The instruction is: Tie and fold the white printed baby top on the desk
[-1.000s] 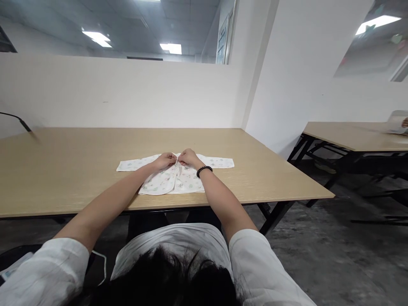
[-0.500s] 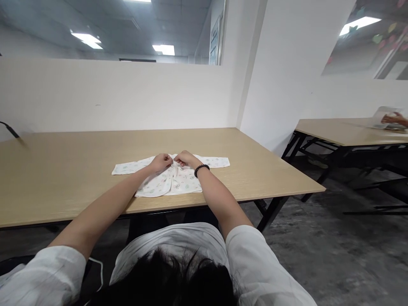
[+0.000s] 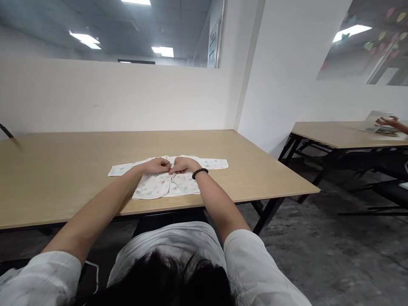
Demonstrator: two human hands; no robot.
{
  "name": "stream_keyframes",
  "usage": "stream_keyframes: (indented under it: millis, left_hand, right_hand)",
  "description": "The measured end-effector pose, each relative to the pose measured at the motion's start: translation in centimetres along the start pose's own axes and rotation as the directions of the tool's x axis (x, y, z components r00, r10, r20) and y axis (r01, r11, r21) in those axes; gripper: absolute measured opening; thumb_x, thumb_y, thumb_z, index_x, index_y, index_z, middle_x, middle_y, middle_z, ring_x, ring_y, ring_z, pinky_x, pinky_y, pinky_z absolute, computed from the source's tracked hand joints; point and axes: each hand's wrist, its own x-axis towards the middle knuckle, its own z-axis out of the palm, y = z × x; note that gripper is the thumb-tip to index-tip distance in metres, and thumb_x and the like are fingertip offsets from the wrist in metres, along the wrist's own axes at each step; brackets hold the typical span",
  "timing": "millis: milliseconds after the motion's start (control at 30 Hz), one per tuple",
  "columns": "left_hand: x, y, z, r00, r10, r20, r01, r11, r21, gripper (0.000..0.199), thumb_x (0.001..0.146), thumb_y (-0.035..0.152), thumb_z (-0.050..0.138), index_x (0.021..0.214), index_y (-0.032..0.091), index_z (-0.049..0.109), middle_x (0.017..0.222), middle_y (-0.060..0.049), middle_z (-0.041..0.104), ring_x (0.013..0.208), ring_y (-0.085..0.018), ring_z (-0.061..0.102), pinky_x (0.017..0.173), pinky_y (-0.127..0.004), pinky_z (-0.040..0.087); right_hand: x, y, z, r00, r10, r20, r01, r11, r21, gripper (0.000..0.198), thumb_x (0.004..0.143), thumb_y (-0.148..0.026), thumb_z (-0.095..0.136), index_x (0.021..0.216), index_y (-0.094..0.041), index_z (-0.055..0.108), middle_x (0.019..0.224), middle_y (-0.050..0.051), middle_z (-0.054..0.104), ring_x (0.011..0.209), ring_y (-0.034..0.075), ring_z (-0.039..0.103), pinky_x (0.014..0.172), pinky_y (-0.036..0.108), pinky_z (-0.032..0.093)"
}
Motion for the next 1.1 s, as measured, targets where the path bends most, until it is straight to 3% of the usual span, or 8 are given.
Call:
stream_keyframes:
  millis: [100,233,433,667,1100]
  left_hand:
    - [-0.2,0.15,-0.26,0.994,0.02,0.112,-0.015,0.999,-0.041,0.029,0.064,0.043,0.073,0.06,0.019,0.058,0.057,0.002,0.048,0.054,-0.01,0.04,0.05,-0.023,0.029]
    - [-0.08,0.01,-0.15,0.985,0.031,0.17,-0.019,0.997,-0.075,0.042,0.062,0.055,0.078,0.064,0.018,0.058,0.058,0.001,0.05,0.053,-0.009,0.039,0.049,-0.023,0.028]
    - [0.23,0.01,0.19,0.982,0.044,0.182,-0.023,0.993,-0.112,0.047,0.06,0.06,0.079,0.07,0.016,0.064,0.062,0.0,0.055,0.055,-0.009,0.041,0.051,-0.022,0.03]
    - [0.66,-0.57,0.45,0.992,0.032,0.121,-0.019,0.994,-0.107,0.048,0.06,0.059,0.076,0.077,0.016,0.064,0.068,-0.002,0.059,0.059,-0.011,0.046,0.054,-0.022,0.034]
    - [0.16,-0.37,-0.16,0.988,0.01,0.153,-0.003,0.999,-0.044,0.051,0.067,0.065,0.068,0.073,0.016,0.058,0.059,0.003,0.04,0.054,-0.009,0.033,0.052,-0.024,0.023]
  right_hand:
    - [0.08,0.37,-0.42,1.0,0.007,0.01,-0.007,1.0,0.028,0.021,0.072,-0.026,0.074,0.064,-0.013,0.059,0.059,0.001,0.059,0.048,0.009,0.049,0.048,0.02,0.039]
    - [-0.13,0.77,-1.02,0.999,0.029,-0.013,-0.028,0.996,0.082,0.012,0.073,-0.017,0.069,0.068,-0.012,0.059,0.061,0.003,0.061,0.055,0.012,0.058,0.053,0.02,0.046]
    - [0.1,0.5,-0.82,0.999,0.038,-0.029,-0.034,0.991,0.128,0.011,0.071,-0.01,0.07,0.074,-0.012,0.06,0.058,-0.001,0.058,0.053,0.011,0.057,0.054,0.02,0.049]
    - [0.33,0.12,-0.82,0.997,0.052,-0.056,-0.044,0.99,0.131,0.018,0.064,-0.003,0.073,0.074,-0.012,0.06,0.052,-0.004,0.054,0.046,0.008,0.051,0.049,0.017,0.041]
    - [-0.04,0.54,-0.98,0.999,-0.047,0.022,0.038,0.954,0.298,0.003,0.076,-0.011,0.066,0.073,-0.01,0.065,0.063,0.003,0.065,0.06,0.012,0.064,0.054,0.016,0.053]
